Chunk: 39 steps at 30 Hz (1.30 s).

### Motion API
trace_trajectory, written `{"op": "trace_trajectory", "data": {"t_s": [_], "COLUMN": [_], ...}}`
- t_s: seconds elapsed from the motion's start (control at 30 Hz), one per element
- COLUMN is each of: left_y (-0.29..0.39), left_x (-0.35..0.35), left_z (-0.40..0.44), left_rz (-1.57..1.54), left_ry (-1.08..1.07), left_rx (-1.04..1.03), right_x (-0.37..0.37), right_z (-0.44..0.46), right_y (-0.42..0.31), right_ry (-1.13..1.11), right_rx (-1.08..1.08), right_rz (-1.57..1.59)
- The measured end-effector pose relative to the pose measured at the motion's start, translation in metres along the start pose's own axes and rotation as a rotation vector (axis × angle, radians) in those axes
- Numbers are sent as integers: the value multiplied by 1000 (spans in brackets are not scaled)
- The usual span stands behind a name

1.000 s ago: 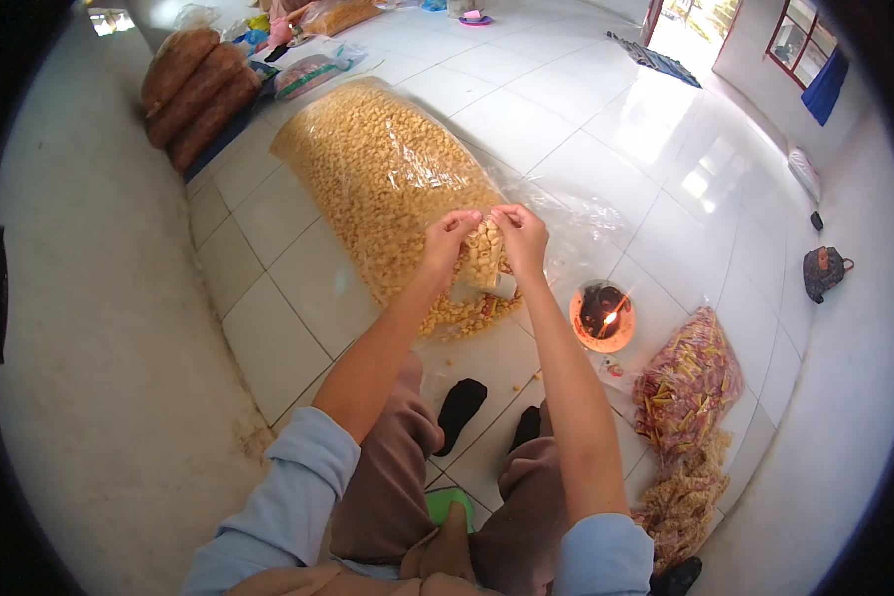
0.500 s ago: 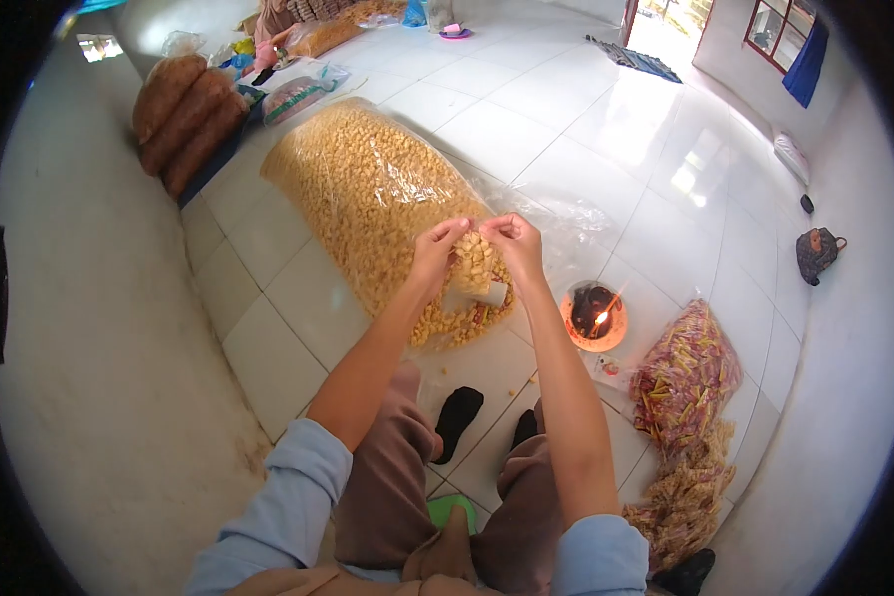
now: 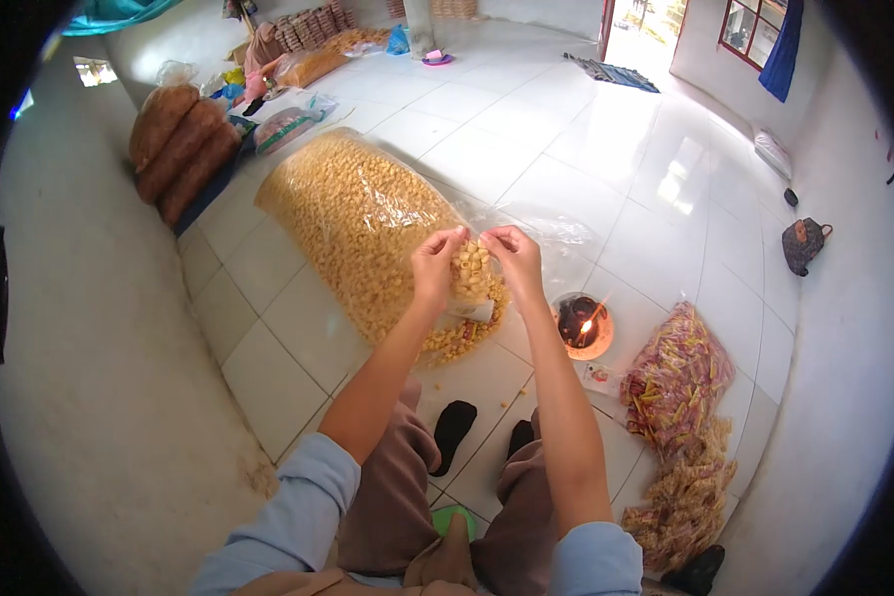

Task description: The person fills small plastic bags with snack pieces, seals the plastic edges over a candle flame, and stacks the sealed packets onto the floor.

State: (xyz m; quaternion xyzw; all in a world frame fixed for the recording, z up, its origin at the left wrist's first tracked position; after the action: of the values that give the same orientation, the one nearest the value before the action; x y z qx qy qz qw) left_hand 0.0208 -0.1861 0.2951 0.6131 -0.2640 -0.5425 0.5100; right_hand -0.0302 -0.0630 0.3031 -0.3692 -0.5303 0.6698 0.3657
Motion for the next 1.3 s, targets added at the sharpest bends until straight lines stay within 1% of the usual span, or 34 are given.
{"op": "trace_trajectory", "data": {"t_s": [0.03, 0.07, 0.13, 0.27, 0.33, 0.37, 0.4, 0.43, 0.47, 0.5, 0.53, 0.57, 0.63, 0.67, 0.7, 0.77, 0.8, 0.87, 0.9, 0.93, 0.97, 1.0, 1.03, 1.07, 1.1, 1.13, 1.17, 1.23, 1.27, 1.3], "left_y": [1, 3, 7, 4, 4, 2, 0, -3, -5, -10, -16, -20, -17, -14, -15, -16, -22, -30, -33, -35, -41, -32, -24, -18, -6, 3, 11, 7, 9, 8], "left_x": [-3, -4, -6, -2, -3, -5, -7, -8, -10, -7, -4, -5, -11, -14, -17, -23, -24, -26, -24, -23, -21, -23, -25, -26, -24, -21, -19, -21, -19, -18], "left_z": [-1, -2, -1, 4, 5, 5, 3, 3, 3, 3, 3, 3, -1, -3, -3, -6, -6, -3, 1, 4, 6, 3, -1, -1, -4, -6, -6, 1, -1, -1], "left_rz": [14, 15, 54, 81, 240, 240, 234, 228, 227, 143, 60, 61, -20, -19, -11, -1, -39, -76, 45, 166, 166, 374, 582, 580, 567, 553, 553, 23, 23, 36], "left_ry": [-32, -37, -72, -97, -140, -143, -95, -47, -49, 21, 92, 90, 93, 93, 78, 61, 46, 32, 42, 52, 52, 117, 183, 183, 258, 332, 332, -20, -17, -58], "left_rx": [50, 45, -80, -127, -198, -202, -190, -179, -186, -143, -99, -104, -77, -79, -64, -49, -37, -25, -80, -135, -134, -202, -271, -272, -312, -352, -352, -181, -181, -127], "right_x": [2, 5, 9, 13, 12, 12, 11, 8, 4, -1, -11, -16, -34, -38, -38, -36, -36, -31, -31, -29, -27, -24, -17, -11, -7, -2, 2, 4, 4, 2], "right_z": [-1, -1, -1, -1, -1, -4, -8, -10, -16, -23, -23, -24, -28, -30, -30, -30, -30, -28, -27, -26, -24, -22, -20, -18, -16, -13, -12, -10, -10, -10], "right_y": [-2, -5, -8, -10, -10, -12, -15, -9, -4, -5, -1, 1, -6, -6, -4, 1, 2, 5, 4, 5, 6, 5, 4, 4, 3, 4, 5, 6, 7, 7], "right_ry": [2, 9, 18, -11, -21, 96, 213, 213, 287, 361, 169, 170, 117, 113, 114, 195, 197, 266, 266, 286, 304, 305, 308, 310, 310, 297, 283, 262, 243, 225], "right_rx": [5, 38, 71, 118, 133, 212, 290, 298, 345, 390, 364, 370, 500, 488, 489, 453, 453, 411, 410, 395, 380, 379, 331, 283, 285, 274, 261, 255, 247, 240], "right_rz": [1, 11, 23, -17, -44, -189, -335, -337, -478, -617, -595, -594, -754, -755, -754, -694, -692, -584, -583, -457, -331, -332, -239, -145, -146, -67, 11, 36, 47, 57]}}
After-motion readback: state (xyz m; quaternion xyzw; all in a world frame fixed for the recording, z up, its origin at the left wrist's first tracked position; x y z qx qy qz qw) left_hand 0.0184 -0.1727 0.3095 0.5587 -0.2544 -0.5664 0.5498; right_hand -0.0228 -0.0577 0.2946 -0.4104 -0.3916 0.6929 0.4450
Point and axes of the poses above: each hand's wrist, its own z-axis towards the middle knuckle, its own x-axis out of the back of the hand, y = z × x, the point moved 4 cm from there along z, towards the middle knuckle, and after that the axes turned 10 degrees about -y, right-handed, at the moved point
